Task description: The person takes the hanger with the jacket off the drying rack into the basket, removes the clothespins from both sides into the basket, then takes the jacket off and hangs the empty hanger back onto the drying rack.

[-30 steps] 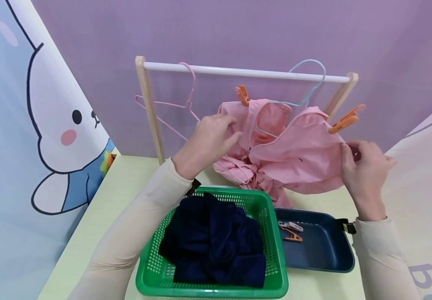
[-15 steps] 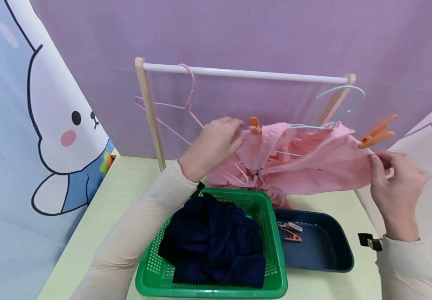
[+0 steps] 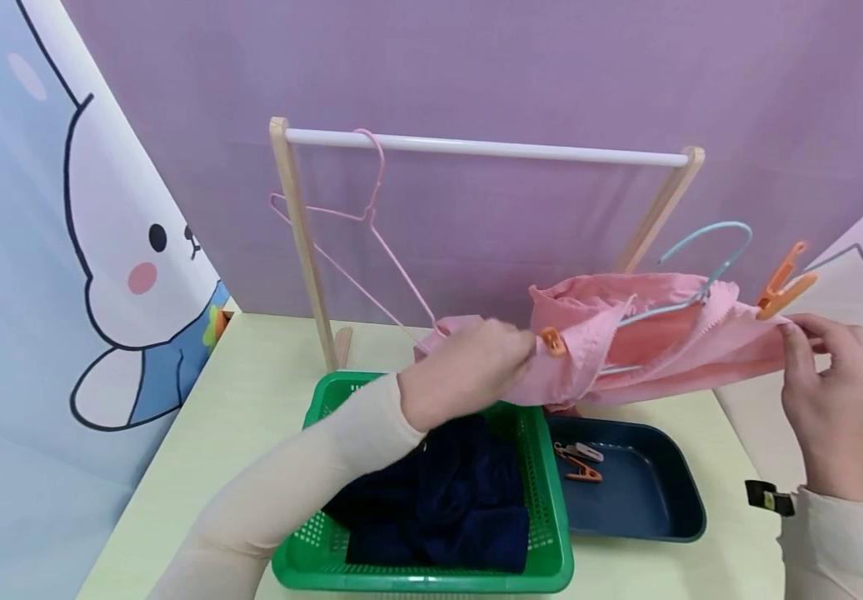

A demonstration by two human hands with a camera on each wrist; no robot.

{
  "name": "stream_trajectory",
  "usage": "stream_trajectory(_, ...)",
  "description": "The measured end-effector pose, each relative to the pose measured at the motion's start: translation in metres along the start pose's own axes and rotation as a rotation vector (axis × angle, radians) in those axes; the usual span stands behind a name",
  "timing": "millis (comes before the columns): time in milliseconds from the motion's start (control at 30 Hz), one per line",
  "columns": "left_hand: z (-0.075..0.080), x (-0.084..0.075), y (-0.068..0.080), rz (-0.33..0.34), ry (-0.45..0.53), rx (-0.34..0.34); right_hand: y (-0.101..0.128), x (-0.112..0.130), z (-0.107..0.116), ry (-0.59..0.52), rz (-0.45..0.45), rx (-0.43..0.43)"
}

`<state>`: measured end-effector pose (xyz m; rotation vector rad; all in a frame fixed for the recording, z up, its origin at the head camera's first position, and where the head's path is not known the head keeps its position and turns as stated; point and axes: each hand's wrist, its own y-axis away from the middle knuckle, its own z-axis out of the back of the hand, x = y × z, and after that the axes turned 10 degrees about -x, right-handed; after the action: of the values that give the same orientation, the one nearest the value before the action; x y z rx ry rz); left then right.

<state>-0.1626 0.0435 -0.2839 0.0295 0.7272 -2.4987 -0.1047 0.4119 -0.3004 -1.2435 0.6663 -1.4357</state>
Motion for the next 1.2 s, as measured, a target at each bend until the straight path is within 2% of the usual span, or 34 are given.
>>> stream_trajectory(100, -0.008, -0.011, 0.014, -0.019, 0.077, 0.014, 0.002, -0.009, -0.001, 0.011, 0.022, 0.046)
stream_trajectory(167, -0.010, -0.014, 0.026, -0.001, 0.120, 0.021, 0.004, -0.008, -0.001, 0.007, 0.052, 0.068)
stream_trajectory(267, -0.008, -0.013, 0.045, 0.048, 0.136, 0.010, 0.006, 0.005, 0.001, -0.038, 0.122, 0.056)
stream_trajectory(433, 0.008, -0.001, 0.082, 0.131, 0.166, -0.068, 0.011, 0.049, 0.008, -0.146, 0.256, -0.021)
stream_trajectory(533, 0.020, 0.008, 0.103, 0.159, 0.148, -0.127, 0.017, 0.074, 0.011, -0.205, 0.315, -0.053)
stream_trajectory(667, 0.039, 0.022, 0.130, 0.214, 0.156, -0.179, 0.026, 0.097, 0.012, -0.275, 0.382, -0.047)
stream_trajectory(767, 0.055, 0.032, 0.148, 0.273, 0.195, -0.179, 0.033, 0.109, 0.011, -0.318, 0.438, -0.006)
stream_trajectory(967, 0.078, 0.044, 0.177, 0.414, 0.200, -0.108, 0.049, 0.126, 0.009, -0.391, 0.525, 0.121)
stream_trajectory(1067, 0.080, 0.046, 0.190, 0.462, 0.195, -0.064, 0.062, 0.128, 0.008, -0.411, 0.540, 0.213)
stream_trajectory(1200, 0.073, 0.048, 0.208, 0.509, 0.218, -0.014, 0.082, 0.127, 0.006, -0.429, 0.529, 0.328)
